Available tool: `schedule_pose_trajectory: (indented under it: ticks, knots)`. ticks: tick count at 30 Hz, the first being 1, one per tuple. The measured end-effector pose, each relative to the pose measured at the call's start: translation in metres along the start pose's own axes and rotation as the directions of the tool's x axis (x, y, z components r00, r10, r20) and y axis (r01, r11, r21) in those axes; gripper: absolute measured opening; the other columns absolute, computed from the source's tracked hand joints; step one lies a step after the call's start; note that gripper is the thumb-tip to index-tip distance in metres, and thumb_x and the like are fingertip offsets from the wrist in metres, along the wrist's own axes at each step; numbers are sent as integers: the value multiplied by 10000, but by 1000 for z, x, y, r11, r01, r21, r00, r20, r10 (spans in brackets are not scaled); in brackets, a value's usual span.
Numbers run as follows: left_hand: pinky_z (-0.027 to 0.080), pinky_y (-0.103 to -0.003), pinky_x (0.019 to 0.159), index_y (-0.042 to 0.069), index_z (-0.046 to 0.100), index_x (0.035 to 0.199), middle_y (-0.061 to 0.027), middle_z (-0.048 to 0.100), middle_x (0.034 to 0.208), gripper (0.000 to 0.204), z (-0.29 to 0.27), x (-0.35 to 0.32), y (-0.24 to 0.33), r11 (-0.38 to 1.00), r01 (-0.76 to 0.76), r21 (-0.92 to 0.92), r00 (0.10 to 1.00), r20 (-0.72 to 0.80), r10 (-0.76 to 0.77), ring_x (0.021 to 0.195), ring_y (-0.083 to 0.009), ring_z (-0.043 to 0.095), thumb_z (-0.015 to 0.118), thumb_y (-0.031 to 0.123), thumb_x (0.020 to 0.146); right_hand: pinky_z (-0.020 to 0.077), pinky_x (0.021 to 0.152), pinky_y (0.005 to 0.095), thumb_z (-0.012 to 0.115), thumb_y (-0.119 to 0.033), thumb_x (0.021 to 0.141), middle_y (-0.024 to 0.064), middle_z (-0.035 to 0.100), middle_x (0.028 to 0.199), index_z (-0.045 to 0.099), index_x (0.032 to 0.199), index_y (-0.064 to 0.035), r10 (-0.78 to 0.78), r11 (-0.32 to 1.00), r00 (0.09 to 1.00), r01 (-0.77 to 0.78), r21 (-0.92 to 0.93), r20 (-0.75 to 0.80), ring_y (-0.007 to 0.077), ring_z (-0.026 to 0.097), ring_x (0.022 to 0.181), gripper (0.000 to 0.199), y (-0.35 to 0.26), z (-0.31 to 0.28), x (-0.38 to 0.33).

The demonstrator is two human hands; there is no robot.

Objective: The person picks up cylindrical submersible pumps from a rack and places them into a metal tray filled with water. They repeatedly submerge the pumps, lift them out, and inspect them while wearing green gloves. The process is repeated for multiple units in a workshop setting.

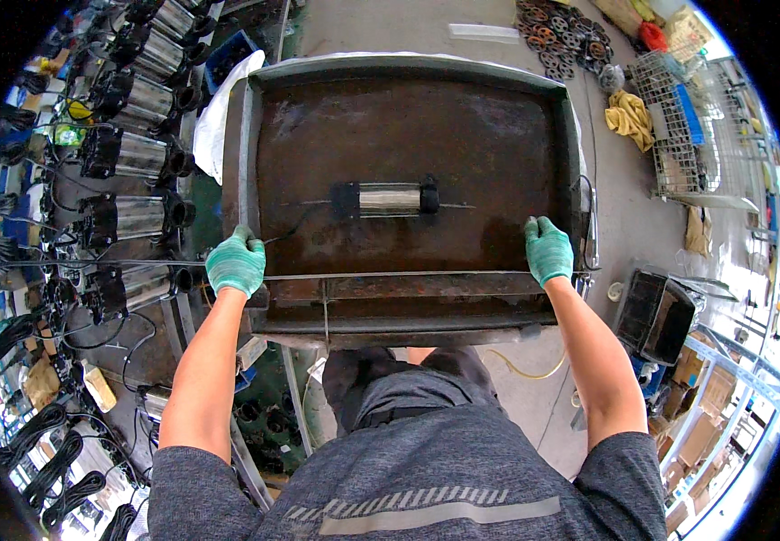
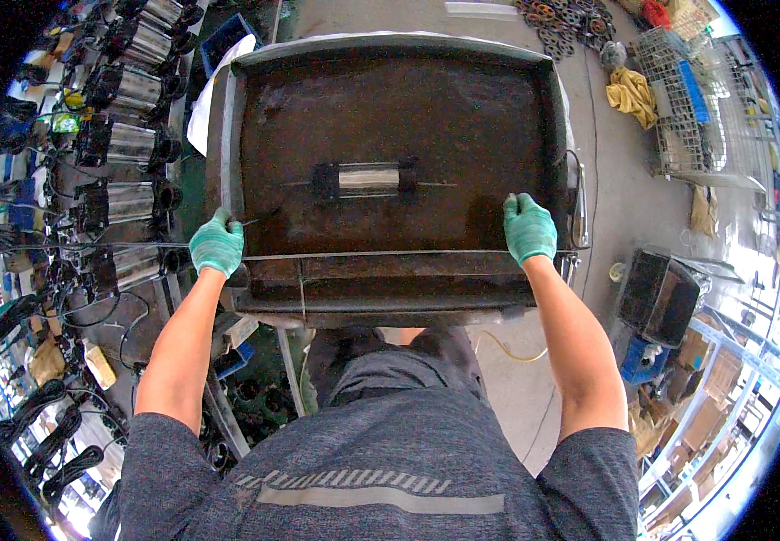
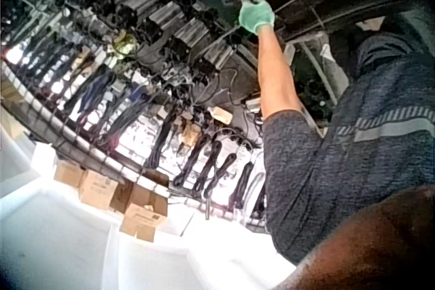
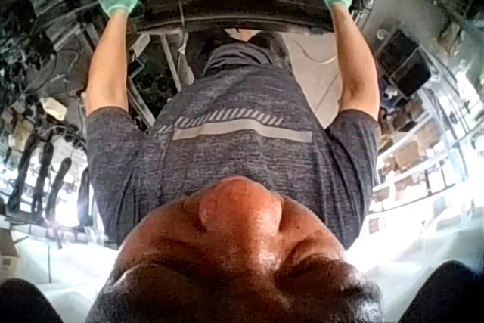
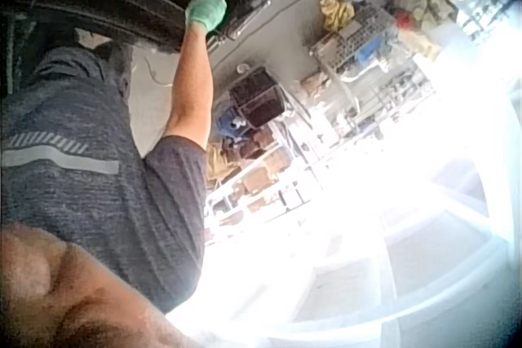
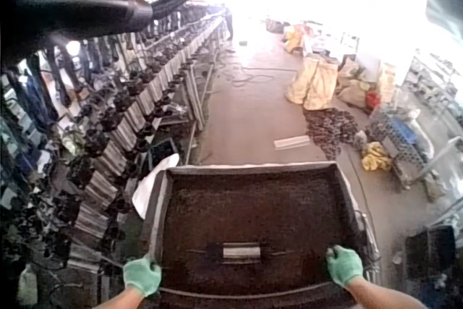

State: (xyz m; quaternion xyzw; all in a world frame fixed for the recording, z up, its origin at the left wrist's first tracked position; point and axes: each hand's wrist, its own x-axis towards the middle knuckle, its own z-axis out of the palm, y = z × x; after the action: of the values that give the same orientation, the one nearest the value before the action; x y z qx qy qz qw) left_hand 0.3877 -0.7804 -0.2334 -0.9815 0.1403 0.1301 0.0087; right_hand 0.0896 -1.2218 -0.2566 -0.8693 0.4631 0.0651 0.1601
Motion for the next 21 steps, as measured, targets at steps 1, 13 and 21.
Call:
schedule_pose_trajectory:
  ticks: [1, 13, 21]
  knots:
    - [539, -516, 805, 141, 710, 1008, -187, 742, 903, 222, 0, 0, 0, 1000, 0, -2, 1000, -2, 0, 883, -410, 705, 587, 298, 910, 522, 821, 574, 478, -452, 1046, 242, 715, 982, 682, 1046, -95, 4, 1000, 1000, -4, -2, -7, 486, 660, 968, 412, 0, 0, 0]
    - [535, -524, 777, 128, 704, 966, -186, 734, 851, 197, 1, 0, -1, 999, -32, -34, 999, -40, 30, 842, -412, 701, 584, 270, 903, 520, 815, 576, 472, -448, 1052, 253, 711, 971, 672, 1044, -89, 2, 999, 1000, -1, -46, 30, 491, 659, 959, 411, -1, -2, 1]
    - [539, -514, 781, 134, 710, 986, -181, 738, 865, 208, -1, -1, 1, 1000, -25, -2, 999, -39, 25, 852, -405, 705, 582, 277, 905, 519, 801, 580, 473, -445, 1052, 256, 708, 972, 672, 1040, -86, -26, 999, 1000, 26, -23, 2, 492, 659, 952, 411, 0, 0, 1]
